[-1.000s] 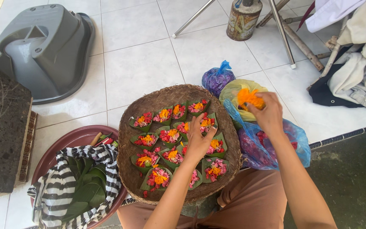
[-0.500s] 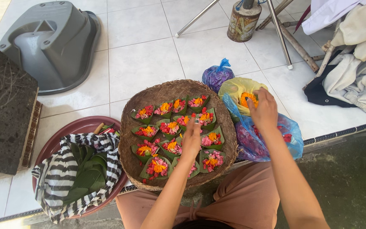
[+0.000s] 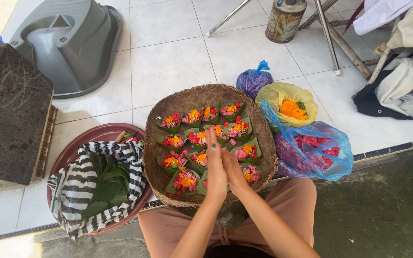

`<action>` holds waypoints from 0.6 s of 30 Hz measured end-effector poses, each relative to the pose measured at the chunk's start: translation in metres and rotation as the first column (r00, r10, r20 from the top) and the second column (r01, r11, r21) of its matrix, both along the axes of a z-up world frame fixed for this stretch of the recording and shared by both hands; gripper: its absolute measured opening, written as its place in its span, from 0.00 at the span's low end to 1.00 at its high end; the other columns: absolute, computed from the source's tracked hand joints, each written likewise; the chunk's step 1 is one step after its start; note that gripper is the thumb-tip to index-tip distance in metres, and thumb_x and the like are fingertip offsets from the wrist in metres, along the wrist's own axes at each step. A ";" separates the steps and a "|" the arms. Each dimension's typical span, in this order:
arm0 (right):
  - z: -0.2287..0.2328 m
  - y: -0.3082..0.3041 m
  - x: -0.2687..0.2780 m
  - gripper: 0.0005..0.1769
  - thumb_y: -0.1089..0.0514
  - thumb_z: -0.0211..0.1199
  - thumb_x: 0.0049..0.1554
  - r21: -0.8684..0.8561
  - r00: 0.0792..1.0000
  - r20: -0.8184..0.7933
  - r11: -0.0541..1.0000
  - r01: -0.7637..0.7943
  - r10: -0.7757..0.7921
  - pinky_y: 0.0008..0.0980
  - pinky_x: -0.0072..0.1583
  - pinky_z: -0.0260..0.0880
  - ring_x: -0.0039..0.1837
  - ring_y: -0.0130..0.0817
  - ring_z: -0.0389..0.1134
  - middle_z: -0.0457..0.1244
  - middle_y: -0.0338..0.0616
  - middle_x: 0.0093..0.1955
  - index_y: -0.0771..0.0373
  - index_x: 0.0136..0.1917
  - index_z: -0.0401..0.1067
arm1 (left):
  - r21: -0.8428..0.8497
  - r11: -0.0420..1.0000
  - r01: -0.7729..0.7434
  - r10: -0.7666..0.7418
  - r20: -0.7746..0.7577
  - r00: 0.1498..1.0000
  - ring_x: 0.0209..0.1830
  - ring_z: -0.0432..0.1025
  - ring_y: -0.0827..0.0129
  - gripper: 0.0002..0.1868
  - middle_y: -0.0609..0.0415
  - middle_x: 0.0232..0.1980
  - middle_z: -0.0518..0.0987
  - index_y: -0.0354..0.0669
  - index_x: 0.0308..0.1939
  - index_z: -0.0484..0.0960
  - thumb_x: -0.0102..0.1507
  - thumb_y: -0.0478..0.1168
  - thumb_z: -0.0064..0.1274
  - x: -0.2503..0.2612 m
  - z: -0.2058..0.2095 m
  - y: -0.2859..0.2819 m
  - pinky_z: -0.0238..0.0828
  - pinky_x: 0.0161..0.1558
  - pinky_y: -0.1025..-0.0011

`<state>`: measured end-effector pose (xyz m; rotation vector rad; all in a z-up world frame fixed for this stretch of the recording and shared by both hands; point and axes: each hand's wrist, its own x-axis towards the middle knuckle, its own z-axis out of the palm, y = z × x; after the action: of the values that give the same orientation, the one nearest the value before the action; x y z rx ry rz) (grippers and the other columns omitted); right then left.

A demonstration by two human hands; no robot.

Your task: The person arranges pink and orange flower petals into small banana leaf packets placed on a woven tray. They pick petals from plastic bags and carefully place them onto each leaf packet, creating a decorative arrangement.

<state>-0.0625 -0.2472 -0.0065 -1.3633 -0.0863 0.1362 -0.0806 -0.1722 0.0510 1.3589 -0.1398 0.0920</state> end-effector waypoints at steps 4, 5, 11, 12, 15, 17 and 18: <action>0.045 -0.007 0.003 0.35 0.39 0.41 0.66 0.439 0.940 -0.334 0.893 0.097 0.063 0.42 0.79 0.45 0.83 0.41 0.49 0.49 0.47 0.84 0.55 0.81 0.50 | 0.520 0.832 -0.193 -0.071 0.445 0.893 0.89 0.34 0.48 0.39 0.44 0.88 0.40 0.51 0.83 0.51 0.72 0.64 0.28 -0.007 -0.017 0.008 0.24 0.83 0.49; 0.059 -0.008 0.006 0.36 0.38 0.40 0.65 0.513 0.889 -0.456 0.830 0.217 0.049 0.44 0.79 0.47 0.82 0.42 0.50 0.50 0.47 0.84 0.56 0.80 0.52 | 0.574 0.785 -0.232 -0.122 0.511 0.851 0.89 0.35 0.48 0.40 0.45 0.88 0.42 0.52 0.83 0.53 0.71 0.65 0.26 0.000 -0.027 0.012 0.20 0.83 0.47; 0.073 -0.005 0.000 0.37 0.39 0.41 0.68 -0.233 0.950 0.291 0.955 0.184 -0.113 0.46 0.82 0.36 0.88 0.42 0.40 0.45 0.47 0.87 0.59 0.83 0.50 | 0.503 0.855 0.128 -0.107 -0.071 0.992 0.87 0.25 0.48 0.41 0.47 0.88 0.38 0.50 0.83 0.41 0.71 0.65 0.16 0.032 -0.056 0.007 0.15 0.78 0.47; 0.065 -0.004 0.002 0.36 0.40 0.39 0.68 -0.343 0.918 0.393 0.917 0.202 -0.055 0.47 0.82 0.33 0.88 0.43 0.39 0.44 0.48 0.87 0.59 0.83 0.51 | 0.137 0.973 0.185 -0.154 -0.214 0.965 0.86 0.30 0.49 0.41 0.48 0.87 0.40 0.50 0.83 0.41 0.70 0.65 0.19 0.035 -0.044 0.008 0.22 0.79 0.48; 0.033 -0.008 0.000 0.34 0.44 0.37 0.68 -0.575 0.858 0.506 0.775 0.261 0.086 0.50 0.82 0.29 0.88 0.47 0.36 0.43 0.50 0.87 0.58 0.83 0.52 | -0.420 0.898 0.130 -0.294 -0.356 0.887 0.85 0.37 0.54 0.42 0.50 0.86 0.40 0.51 0.82 0.40 0.69 0.63 0.27 0.029 0.018 0.018 0.34 0.79 0.53; 0.019 -0.024 0.007 0.33 0.47 0.41 0.68 -0.636 0.894 0.447 0.719 0.280 0.047 0.51 0.81 0.30 0.87 0.50 0.37 0.44 0.51 0.86 0.59 0.82 0.52 | 0.006 0.978 0.207 -0.200 -0.217 0.955 0.86 0.32 0.60 0.43 0.55 0.86 0.32 0.52 0.82 0.33 0.69 0.57 0.32 0.026 0.074 0.039 0.29 0.78 0.58; 0.014 -0.030 0.006 0.32 0.47 0.42 0.68 -0.594 0.912 0.411 0.756 0.274 -0.008 0.50 0.80 0.33 0.86 0.50 0.40 0.46 0.51 0.85 0.60 0.82 0.54 | 0.102 0.969 0.225 -0.224 -0.019 0.974 0.87 0.35 0.56 0.41 0.49 0.87 0.39 0.45 0.82 0.39 0.71 0.56 0.36 0.016 0.102 0.050 0.31 0.79 0.57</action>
<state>-0.0564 -0.2772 0.0071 -2.0764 -0.2862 -0.2708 -0.0646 -0.1223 0.1530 1.4374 -0.2944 -0.1124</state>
